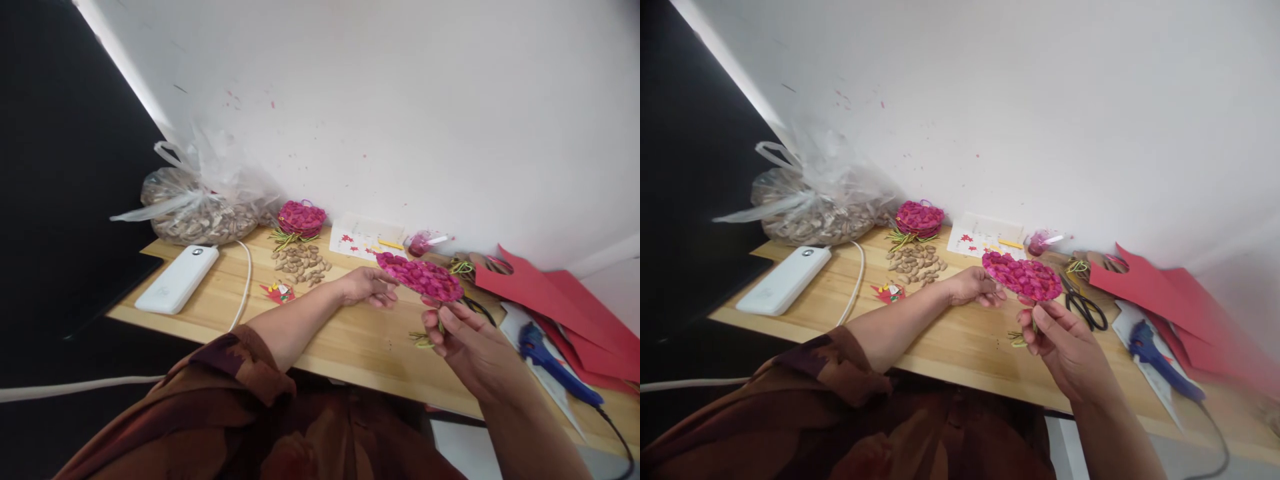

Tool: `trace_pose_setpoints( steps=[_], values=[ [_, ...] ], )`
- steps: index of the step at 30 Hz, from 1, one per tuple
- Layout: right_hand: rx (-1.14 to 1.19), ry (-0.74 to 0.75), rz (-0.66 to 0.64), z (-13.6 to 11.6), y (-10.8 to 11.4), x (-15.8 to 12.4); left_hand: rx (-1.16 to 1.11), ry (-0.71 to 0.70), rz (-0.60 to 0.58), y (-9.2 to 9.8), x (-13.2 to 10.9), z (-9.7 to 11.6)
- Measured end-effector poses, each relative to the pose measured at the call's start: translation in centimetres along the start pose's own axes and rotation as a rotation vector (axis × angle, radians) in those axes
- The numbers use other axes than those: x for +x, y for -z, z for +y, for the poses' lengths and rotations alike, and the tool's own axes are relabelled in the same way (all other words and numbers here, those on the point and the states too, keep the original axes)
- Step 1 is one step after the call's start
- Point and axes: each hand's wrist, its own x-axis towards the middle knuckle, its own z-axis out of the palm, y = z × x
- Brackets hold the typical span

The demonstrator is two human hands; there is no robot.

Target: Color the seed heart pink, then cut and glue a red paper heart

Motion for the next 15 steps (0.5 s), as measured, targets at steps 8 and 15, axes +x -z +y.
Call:
trace_pose_setpoints(
  steps=[8, 15],
  values=[
    [0.024, -0.048, -0.051, -0.2, -1.0, -0.2, 0.693, -0.308, -0.116, -1.5, -0.5, -1.3],
    [0.013, -0.128, -0.218, -0.7, -4.4, 0.7, 0.734, -0.387, -0.104, -2.8, -1.4, -0.9]
  ],
)
